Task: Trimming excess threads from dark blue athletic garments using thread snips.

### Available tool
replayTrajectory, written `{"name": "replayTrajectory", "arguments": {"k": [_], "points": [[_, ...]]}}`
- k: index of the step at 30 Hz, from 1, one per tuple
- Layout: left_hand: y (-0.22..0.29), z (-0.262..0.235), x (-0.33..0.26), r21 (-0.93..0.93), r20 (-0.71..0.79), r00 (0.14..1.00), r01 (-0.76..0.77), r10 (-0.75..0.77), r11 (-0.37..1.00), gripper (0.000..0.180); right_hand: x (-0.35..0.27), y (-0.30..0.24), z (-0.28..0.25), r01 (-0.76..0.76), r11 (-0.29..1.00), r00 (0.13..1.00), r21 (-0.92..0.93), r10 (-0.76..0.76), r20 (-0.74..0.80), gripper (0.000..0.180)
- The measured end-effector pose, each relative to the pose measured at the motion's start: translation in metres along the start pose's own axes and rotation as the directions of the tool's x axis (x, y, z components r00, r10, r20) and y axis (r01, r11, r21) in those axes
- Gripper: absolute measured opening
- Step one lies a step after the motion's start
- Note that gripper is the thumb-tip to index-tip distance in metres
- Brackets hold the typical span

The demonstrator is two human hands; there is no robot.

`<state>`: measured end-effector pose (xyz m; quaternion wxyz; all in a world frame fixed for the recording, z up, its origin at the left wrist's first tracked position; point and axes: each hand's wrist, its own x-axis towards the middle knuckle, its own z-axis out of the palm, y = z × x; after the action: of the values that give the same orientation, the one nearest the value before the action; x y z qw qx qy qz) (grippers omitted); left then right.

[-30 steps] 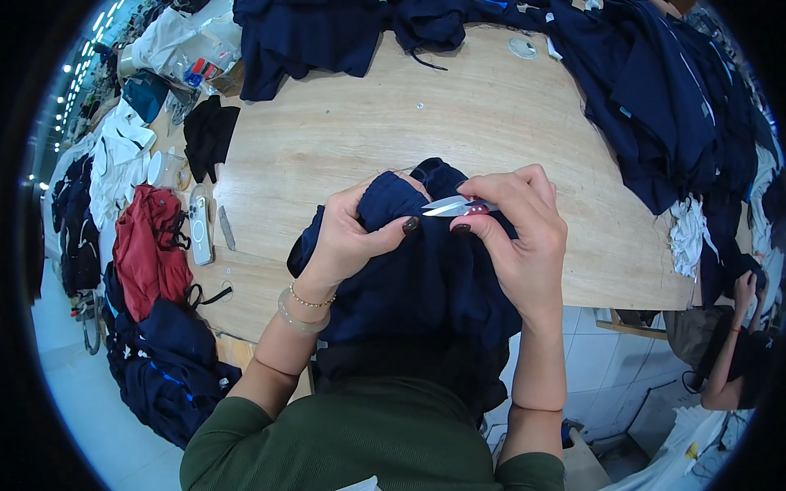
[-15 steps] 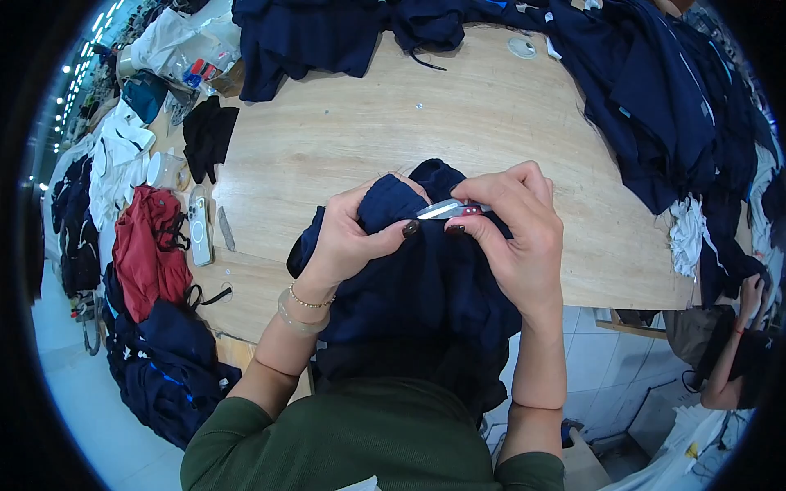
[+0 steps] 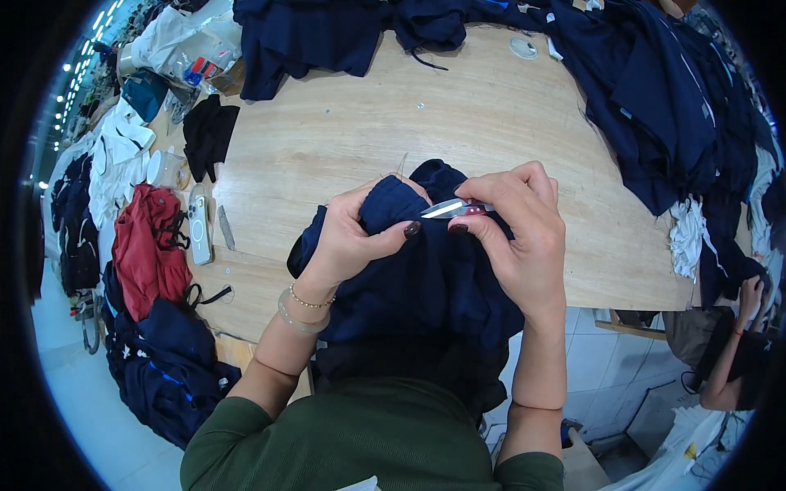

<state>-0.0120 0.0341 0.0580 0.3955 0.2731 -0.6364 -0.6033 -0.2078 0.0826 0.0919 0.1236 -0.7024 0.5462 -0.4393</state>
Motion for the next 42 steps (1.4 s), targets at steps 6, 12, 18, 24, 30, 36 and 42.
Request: {"name": "replayTrajectory", "arguments": {"k": [6, 12, 18, 24, 30, 36, 42], "points": [[-0.001, 0.0, -0.001, 0.031, -0.009, 0.999, -0.046, 0.046, 0.998, 0.018, -0.001, 0.0, 0.0, -0.024, 1.0, 1.0, -0.011, 0.024, 0.017, 0.018], [0.0, -0.001, -0.001, 0.002, 0.002, 1.0, 0.009, -0.009, 1.0, 0.019, 0.0, -0.001, 0.0, -0.001, 1.0, 0.999, -0.002, 0.002, 0.032, 0.016], [0.002, 0.0, -0.001, 0.032, -0.003, 1.0, 0.011, -0.011, 0.999, 0.019, -0.001, 0.0, -0.001, -0.016, 0.999, 1.0, 0.048, 0.016, -0.002, 0.015], [0.002, 0.0, -0.001, -0.004, 0.001, 0.999, 0.034, -0.034, 0.999, 0.02, -0.003, 0.0, -0.001, -0.03, 0.999, 0.999, 0.023, 0.03, 0.015, 0.016], [-0.001, -0.001, -0.002, 0.004, -0.003, 1.0, 0.005, -0.005, 1.0, 0.019, -0.004, 0.001, 0.003, -0.014, 0.999, 0.999, 0.035, 0.013, 0.032, 0.017], [-0.005, -0.003, -0.002, 0.022, 0.026, 0.999, -0.046, 0.045, 0.999, 0.019, -0.005, 0.002, 0.003, -0.035, 0.998, 0.998, 0.06, 0.032, 0.05, 0.016], [-0.008, 0.001, 0.0, 0.248, 0.029, 0.992, -0.127, 0.124, 0.96, 0.02, -0.003, 0.001, -0.001, -0.258, 0.838, 0.949, 0.481, 0.314, -0.039, 0.026]]}}
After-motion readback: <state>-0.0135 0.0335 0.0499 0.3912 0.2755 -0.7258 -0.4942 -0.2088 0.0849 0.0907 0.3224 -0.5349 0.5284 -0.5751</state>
